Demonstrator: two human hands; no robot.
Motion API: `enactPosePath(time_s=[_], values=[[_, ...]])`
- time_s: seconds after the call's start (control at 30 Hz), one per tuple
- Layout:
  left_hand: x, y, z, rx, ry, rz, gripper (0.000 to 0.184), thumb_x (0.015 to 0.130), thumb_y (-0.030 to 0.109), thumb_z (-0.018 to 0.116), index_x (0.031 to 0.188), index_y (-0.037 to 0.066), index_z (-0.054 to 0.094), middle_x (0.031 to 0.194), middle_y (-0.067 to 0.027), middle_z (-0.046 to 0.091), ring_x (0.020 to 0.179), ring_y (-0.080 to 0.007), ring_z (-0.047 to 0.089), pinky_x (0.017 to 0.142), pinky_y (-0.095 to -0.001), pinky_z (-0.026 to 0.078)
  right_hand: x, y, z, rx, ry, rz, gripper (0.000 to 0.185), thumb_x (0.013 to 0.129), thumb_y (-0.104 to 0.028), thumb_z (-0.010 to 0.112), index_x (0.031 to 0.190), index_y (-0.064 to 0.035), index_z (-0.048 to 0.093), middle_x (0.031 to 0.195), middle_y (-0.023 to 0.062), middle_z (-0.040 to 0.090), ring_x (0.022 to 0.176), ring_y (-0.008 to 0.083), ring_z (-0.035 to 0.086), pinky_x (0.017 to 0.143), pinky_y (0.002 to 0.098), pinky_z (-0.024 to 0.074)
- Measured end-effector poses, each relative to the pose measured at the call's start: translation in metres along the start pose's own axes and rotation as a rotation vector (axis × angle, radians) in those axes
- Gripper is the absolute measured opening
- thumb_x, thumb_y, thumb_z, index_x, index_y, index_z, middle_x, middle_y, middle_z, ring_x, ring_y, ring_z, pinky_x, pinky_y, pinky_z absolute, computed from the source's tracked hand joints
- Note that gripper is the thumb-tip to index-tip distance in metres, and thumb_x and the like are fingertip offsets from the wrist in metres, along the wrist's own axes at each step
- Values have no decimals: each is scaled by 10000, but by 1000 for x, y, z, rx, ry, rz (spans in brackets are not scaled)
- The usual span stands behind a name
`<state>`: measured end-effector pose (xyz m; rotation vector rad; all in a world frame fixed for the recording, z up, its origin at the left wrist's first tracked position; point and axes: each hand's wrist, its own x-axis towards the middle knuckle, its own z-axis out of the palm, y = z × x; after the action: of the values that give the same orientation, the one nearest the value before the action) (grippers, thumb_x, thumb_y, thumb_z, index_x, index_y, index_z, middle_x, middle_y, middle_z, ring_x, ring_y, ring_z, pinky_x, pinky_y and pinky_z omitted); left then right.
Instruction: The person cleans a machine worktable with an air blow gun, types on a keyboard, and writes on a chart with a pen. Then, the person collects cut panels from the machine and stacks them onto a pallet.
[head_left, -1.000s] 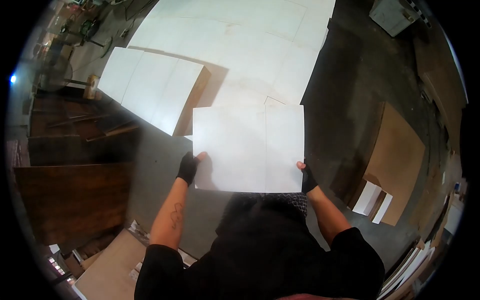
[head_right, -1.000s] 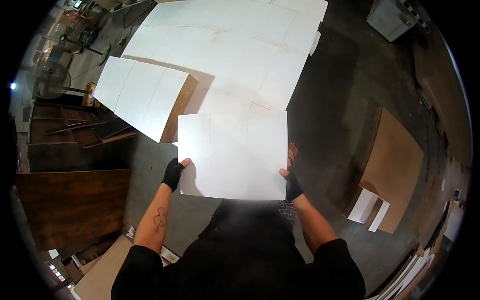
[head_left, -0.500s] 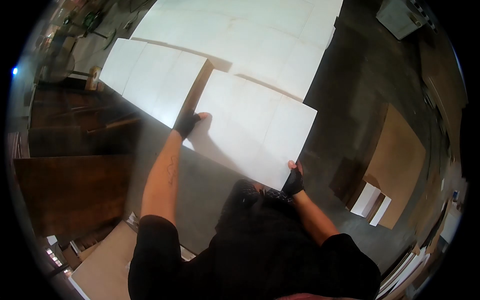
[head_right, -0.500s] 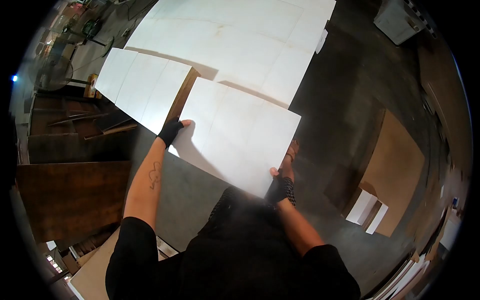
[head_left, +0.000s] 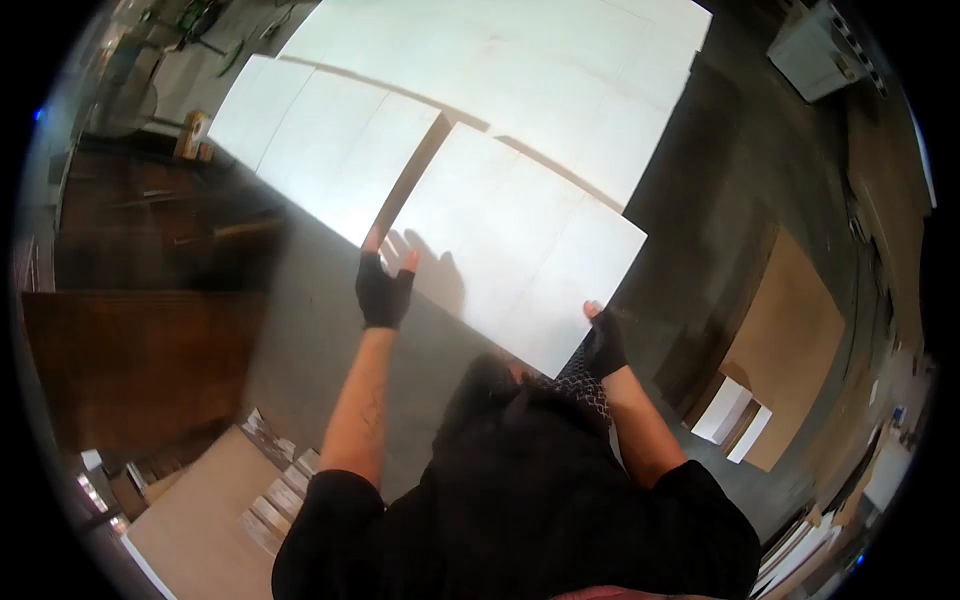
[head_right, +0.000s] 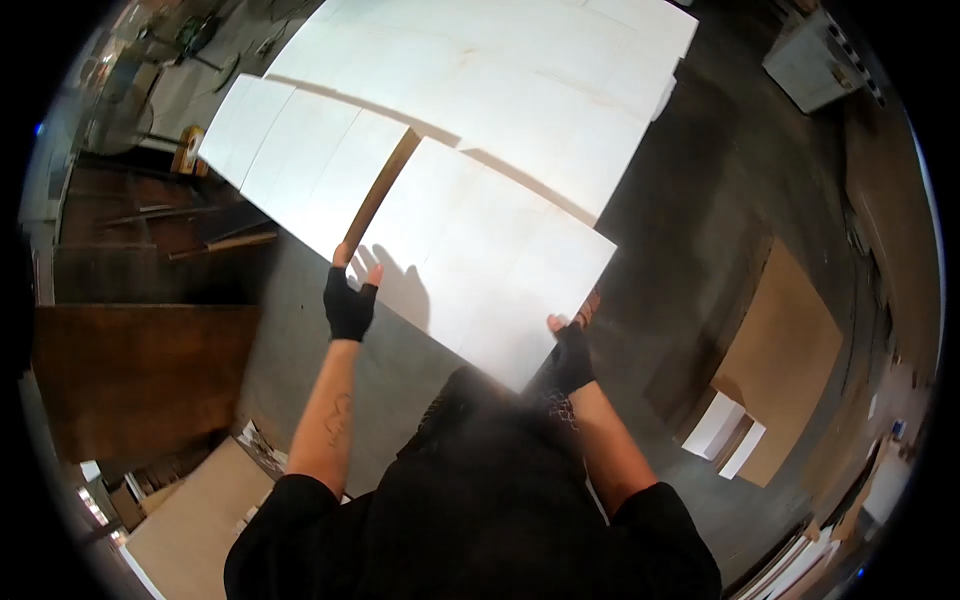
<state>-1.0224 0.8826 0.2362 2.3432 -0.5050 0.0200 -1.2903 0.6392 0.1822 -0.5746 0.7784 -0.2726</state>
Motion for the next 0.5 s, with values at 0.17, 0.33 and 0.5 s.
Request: enactPosePath(time_s=[0.17,0.33,0.5], values=[[-57,-39,35,-638,159,-825,694,813,323,776,1300,-28,428,1186,-147,534,1077,-202,531,904,-323,437,10,-5,9,-148,59,166,439,937,-316,562,1250,-8,546,1173,113,628,1076,246,595,933,364,473],[-51,-36,60,-1114,131,-858,383,827,229,755,1061,30,526,946,-52,577,825,-163,569,691,-294,469,20,8,-9,-103,33,226,435,968,-318,524,1283,-19,529,1216,94,616,1118,238,577,968,373,453],[-49,-24,48,-901,137,-906,670,811,253,734,1315,-63,427,1283,-186,527,1150,-280,512,987,-378,407,16,8,0,-116,22,215,448,965,-319,532,1303,-26,512,1267,97,585,1173,243,540,1011,379,423]])
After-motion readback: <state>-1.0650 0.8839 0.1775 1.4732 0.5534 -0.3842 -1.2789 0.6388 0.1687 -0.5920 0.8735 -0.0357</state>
